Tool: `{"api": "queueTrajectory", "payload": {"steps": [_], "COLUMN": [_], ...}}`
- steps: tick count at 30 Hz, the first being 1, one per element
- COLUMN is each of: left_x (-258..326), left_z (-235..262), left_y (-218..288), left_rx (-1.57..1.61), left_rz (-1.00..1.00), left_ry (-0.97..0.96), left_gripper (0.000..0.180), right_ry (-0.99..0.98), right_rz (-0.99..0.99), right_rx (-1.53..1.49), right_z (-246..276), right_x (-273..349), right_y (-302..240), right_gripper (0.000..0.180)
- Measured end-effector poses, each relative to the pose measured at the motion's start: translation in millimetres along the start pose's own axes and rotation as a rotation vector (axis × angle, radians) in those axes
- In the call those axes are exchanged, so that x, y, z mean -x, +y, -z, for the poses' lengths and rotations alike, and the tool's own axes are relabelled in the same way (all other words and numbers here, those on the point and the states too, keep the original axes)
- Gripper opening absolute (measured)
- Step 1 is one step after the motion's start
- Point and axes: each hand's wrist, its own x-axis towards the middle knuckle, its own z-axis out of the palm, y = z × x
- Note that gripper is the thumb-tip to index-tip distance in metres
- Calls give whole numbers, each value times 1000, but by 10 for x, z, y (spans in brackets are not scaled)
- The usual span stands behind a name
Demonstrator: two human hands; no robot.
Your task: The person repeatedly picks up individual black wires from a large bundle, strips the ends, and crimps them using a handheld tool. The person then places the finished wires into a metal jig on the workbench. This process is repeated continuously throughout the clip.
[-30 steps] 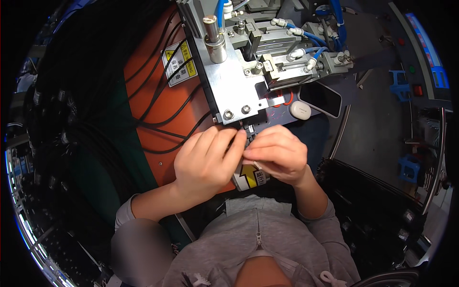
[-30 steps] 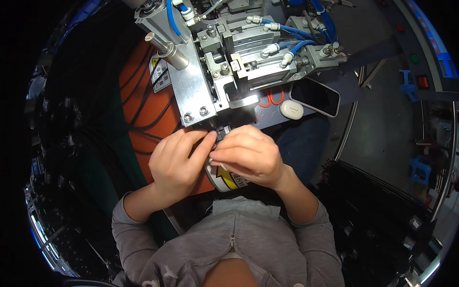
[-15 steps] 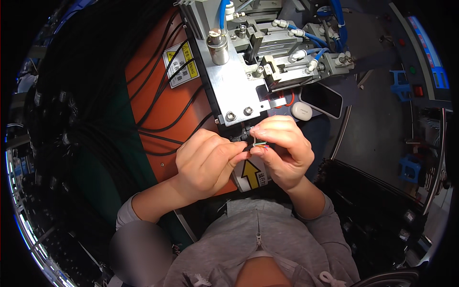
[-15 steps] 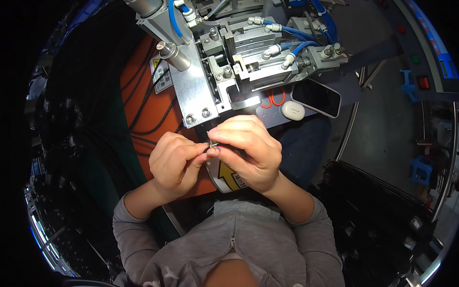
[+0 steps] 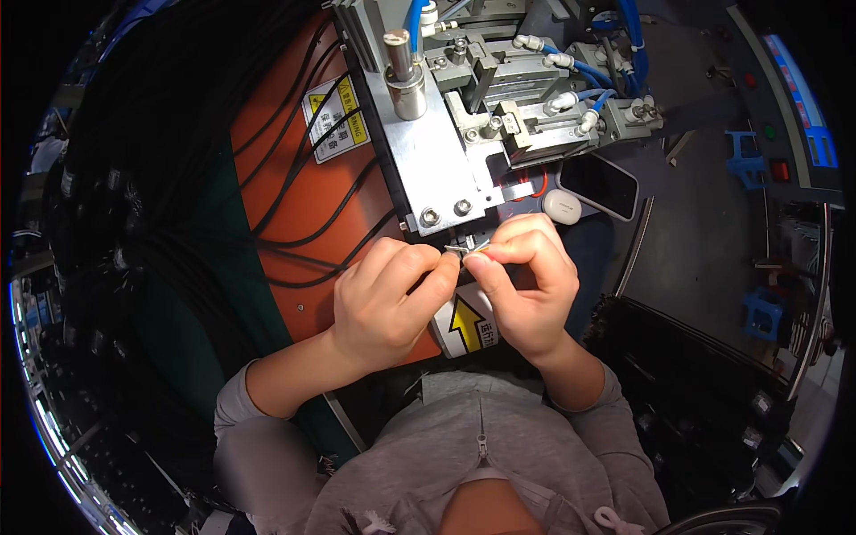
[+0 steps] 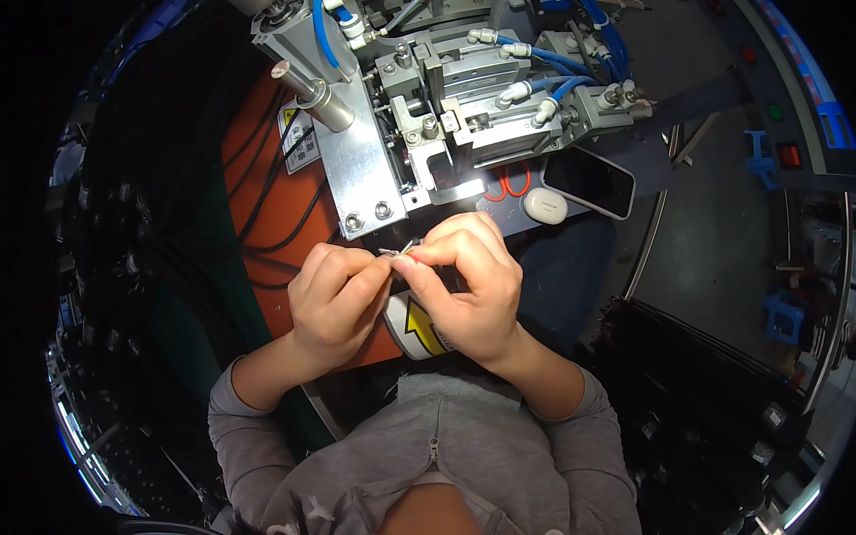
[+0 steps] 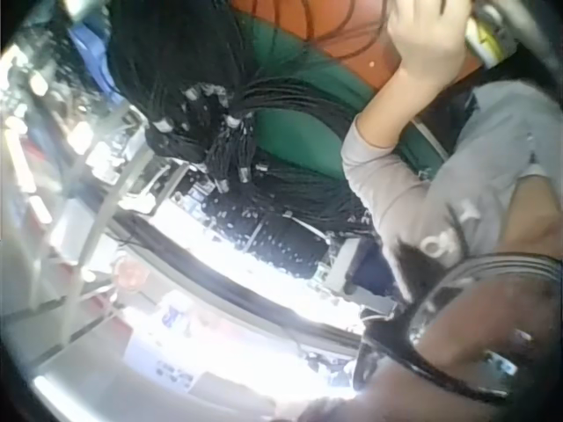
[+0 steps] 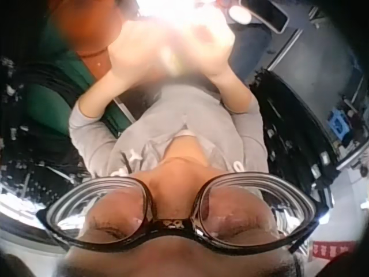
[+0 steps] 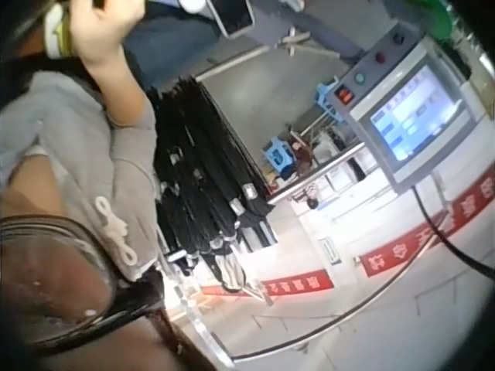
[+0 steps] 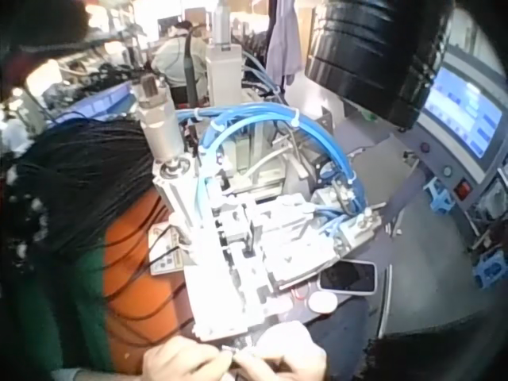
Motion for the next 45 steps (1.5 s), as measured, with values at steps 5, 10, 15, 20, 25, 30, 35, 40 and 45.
{"api": "queueTrajectory", "payload": {"steps": [5,10,15,20,25,30,35,40,45], "left_x": [42,-39,13,26,32,23,93,72,59], "left_z": [47,89,4,12,18,-3,-87,-75,-73], "left_y": [-32,0,-47,-34,-49,-29,-3,69,145], "left_rx": [-222,-174,-149,-183,-207,-183,-185,-280,-298], "left_rz": [-168,-170,-142,-152,-209,-205,-147,-61,-5], "left_ry": [-24,-36,-40,-24,-2,-48,-110,-212,-248], "left_gripper": [27,32,27,27,28,30,33,35,37], "right_ry": [-232,-294,-32,-138,-366,-340,-270,-208,-240], "right_rz": [-101,-585,-143,25,-409,-579,-181,-33,-2], "right_rx": [66,-575,-60,161,-189,-377,100,342,384], "right_z": [234,333,93,164,349,402,323,182,182], "right_x": [-48,12,73,-45,-104,-23,-4,-39,25], "right_y": [12,9,98,42,53,130,200,198,202], "right_gripper": [15,13,13,15,13,12,9,6,6]}}
